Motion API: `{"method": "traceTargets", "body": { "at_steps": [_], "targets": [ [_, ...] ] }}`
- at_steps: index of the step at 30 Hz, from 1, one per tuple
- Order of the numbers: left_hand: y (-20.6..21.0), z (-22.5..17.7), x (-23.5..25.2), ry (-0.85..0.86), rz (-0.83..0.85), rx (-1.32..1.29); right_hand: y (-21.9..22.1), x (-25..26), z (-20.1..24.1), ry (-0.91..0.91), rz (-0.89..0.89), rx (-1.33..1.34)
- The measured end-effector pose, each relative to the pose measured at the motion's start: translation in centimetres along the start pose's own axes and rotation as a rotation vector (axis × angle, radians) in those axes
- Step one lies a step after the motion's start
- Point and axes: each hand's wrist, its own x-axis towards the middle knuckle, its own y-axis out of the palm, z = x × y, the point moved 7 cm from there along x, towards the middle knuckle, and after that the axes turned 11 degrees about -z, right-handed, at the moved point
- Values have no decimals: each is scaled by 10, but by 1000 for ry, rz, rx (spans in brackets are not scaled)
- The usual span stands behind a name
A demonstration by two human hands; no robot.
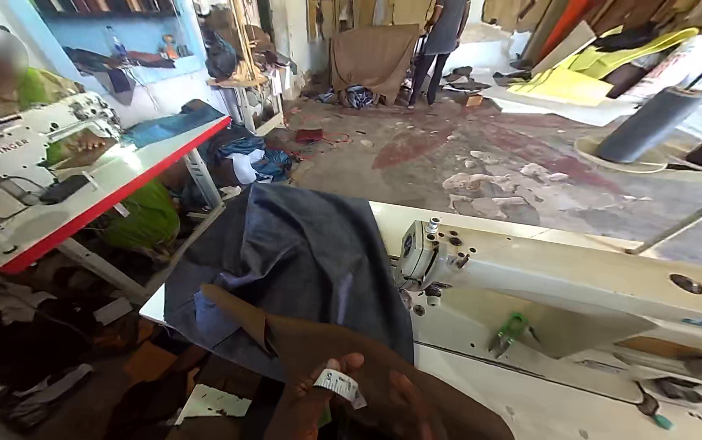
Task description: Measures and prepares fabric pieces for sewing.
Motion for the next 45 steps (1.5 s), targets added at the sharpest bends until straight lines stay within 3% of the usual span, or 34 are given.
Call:
{"method": "traceTargets", "body": {
  "at_steps": [2, 6, 9, 13, 15, 18, 20, 22, 25, 27, 29, 30, 32, 37, 40, 45],
  "targets": [
    [7, -6, -5, 196, 64, 207, 15, 8, -1, -46, -1, -98],
    [7, -13, -6, 415, 124, 362, 22, 14, -15, 110, 83, 91],
    [0, -5, -5, 361, 223, 422, 0, 8, -25, 226, 82, 148],
    [3, 13, -17, 300, 474, 774, -59, -4, -34, 358, -62, 311],
    [16, 21, -29, 241, 667, 800, -86, -9, -34, 299, -113, 481],
    [38, 23, -28, 205, 863, 721, -110, -6, -26, 113, -51, 856],
    [54, 23, 1, 273, 720, 796, -124, -6, -23, 111, -68, 1052],
    [66, 33, 45, 452, 535, 1031, -136, -7, -29, 167, -134, 1115],
    [70, 61, 93, 426, 516, 1358, -151, -17, -54, 328, -271, 835],
    [71, 73, 100, 392, 569, 1403, -161, -30, -71, 420, -369, 349],
    [71, 75, 98, 397, 609, 1383, -166, -42, -92, 485, -353, -102],
    [71, 74, 95, 389, 638, 1370, -165, -47, -104, 508, -318, -204],
    [68, 64, 90, 319, 680, 1299, -156, -51, -118, 505, -290, -200],
    [59, 36, 90, 113, 735, 1084, -138, -48, -136, 537, -414, 20],
    [53, 23, 93, 131, 725, 989, -137, -44, -137, 487, -357, 50],
    [44, 17, 97, 215, 699, 1086, -118, -42, -133, 467, -239, 134]
  ]
}}
